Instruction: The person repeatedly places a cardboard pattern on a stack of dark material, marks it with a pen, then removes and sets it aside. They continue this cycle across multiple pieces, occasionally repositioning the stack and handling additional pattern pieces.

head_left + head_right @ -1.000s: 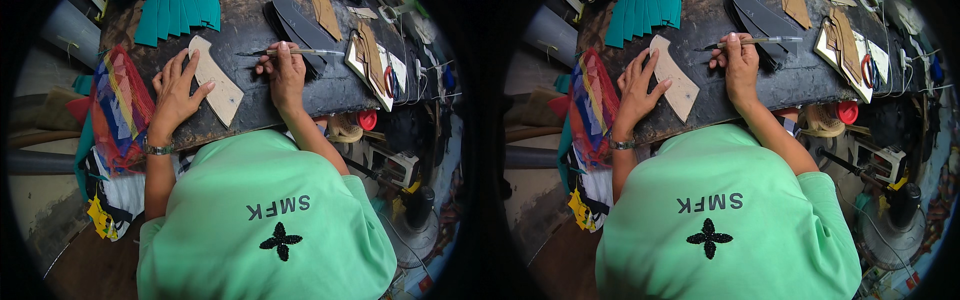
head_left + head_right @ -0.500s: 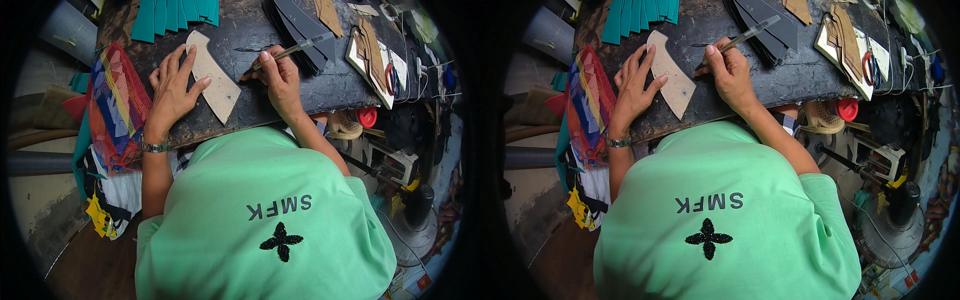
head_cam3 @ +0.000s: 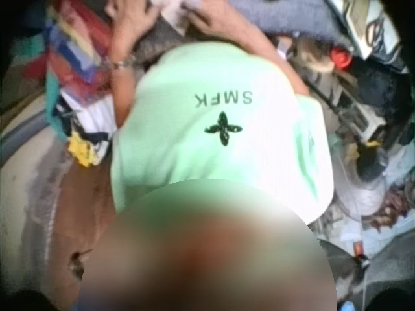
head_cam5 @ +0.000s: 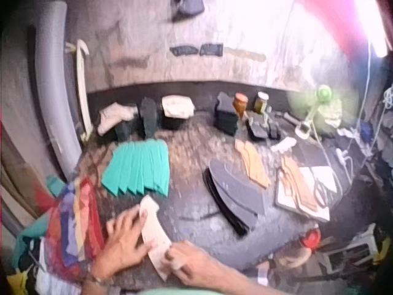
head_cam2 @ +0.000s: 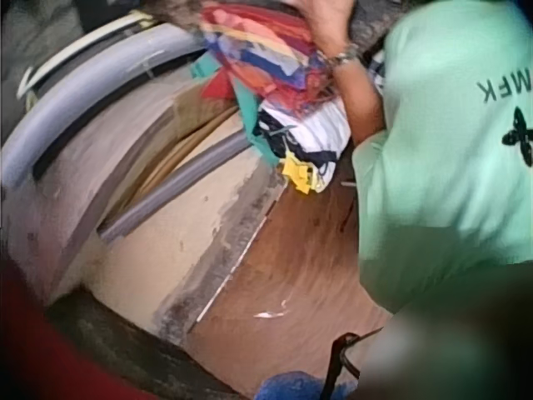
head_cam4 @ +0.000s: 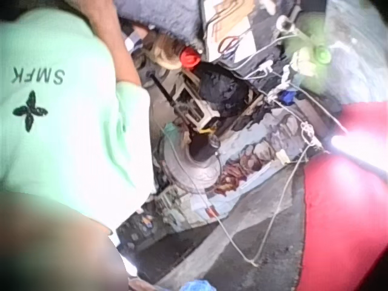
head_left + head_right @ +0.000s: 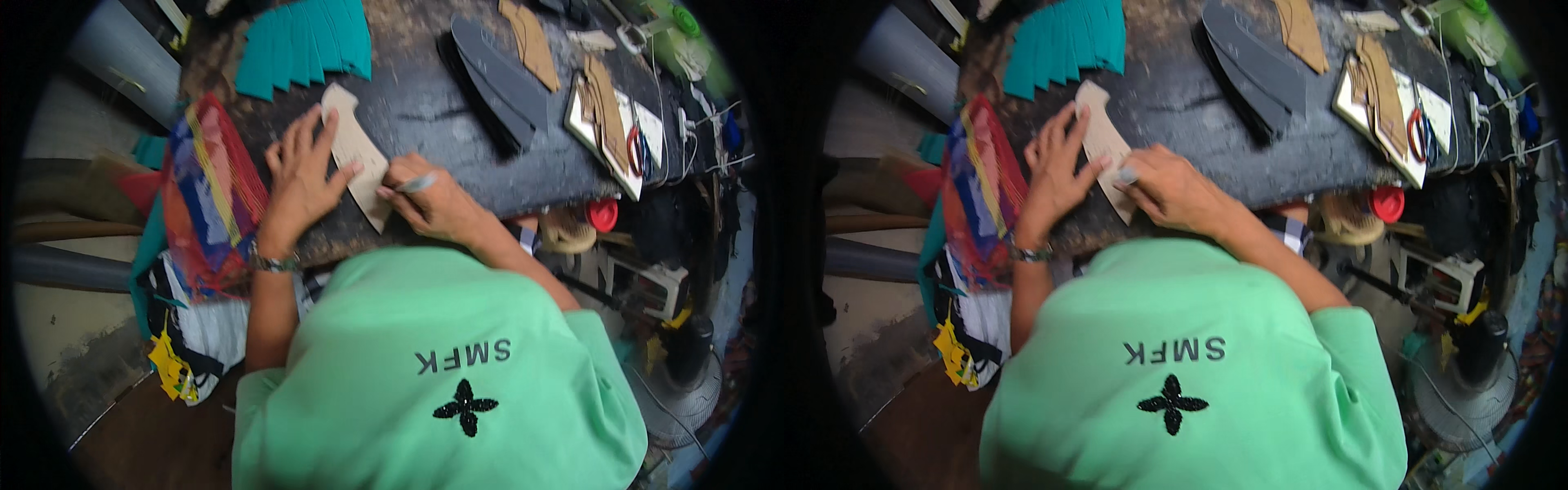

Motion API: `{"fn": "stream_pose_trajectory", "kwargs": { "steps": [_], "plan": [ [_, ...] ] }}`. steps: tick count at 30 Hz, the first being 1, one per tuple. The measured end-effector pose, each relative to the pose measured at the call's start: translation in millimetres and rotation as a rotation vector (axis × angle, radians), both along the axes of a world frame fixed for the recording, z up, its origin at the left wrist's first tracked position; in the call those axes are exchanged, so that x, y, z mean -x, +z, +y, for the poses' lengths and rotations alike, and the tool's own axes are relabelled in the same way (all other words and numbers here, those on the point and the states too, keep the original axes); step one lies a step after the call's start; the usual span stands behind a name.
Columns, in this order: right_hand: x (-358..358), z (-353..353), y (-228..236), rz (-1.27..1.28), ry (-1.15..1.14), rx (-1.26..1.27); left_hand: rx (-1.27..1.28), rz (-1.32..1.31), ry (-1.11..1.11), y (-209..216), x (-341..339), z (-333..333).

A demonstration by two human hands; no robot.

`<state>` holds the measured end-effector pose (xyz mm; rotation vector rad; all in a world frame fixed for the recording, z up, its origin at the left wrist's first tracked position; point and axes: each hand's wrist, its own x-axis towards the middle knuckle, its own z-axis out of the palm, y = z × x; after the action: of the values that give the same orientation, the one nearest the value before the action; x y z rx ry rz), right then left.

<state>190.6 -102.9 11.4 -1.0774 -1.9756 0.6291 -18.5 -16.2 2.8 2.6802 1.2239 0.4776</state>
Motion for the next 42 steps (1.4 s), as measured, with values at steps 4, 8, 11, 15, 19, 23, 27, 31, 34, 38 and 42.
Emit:
{"fn": "stream_pose_trajectory", "kwargs": {
  "steps": [4,8,11,15,19,23,27,31,34,38,42],
  "plan": [
    [1,4,7,0.774,-0.25,0.341,0.121,0.013,0.027,11,-2,-1],
    [3,4,13,-0.387,-0.471,0.05,0.161,-0.081,-0.022,17,4,21],
    [11,3,12,-0.406,-0.413,0.048,-0.006,-0.292,-0.017,15,9,81],
    [18,11,11,-0.218,-0.38,0.135,-0.109,-0.144,0.265,2,9,161],
    [-13,11,35,0.189,-0.296,0.251,-0.021,-0.005,0.353,-3,7,191],
    [-103,27,64,0.267,-0.658,0.153,0.059,0.037,0.375,12,11,178],
    [-167,41,52,0.026,-0.689,0.269,-0.208,-0.254,0.313,40,15,151],
    [-173,41,33,-0.493,-0.853,-0.061,0.251,-0.819,0.313,54,18,90],
    [-161,39,44,0.032,-0.821,0.104,0.631,-0.939,0.23,35,5,25],
    [-126,27,56,0.29,-0.748,0.115,0.479,-0.641,0.188,14,-7,-18],
    [-87,18,52,0.452,-0.592,0.097,0.259,-0.353,0.096,16,-1,-24]
  ]
}}
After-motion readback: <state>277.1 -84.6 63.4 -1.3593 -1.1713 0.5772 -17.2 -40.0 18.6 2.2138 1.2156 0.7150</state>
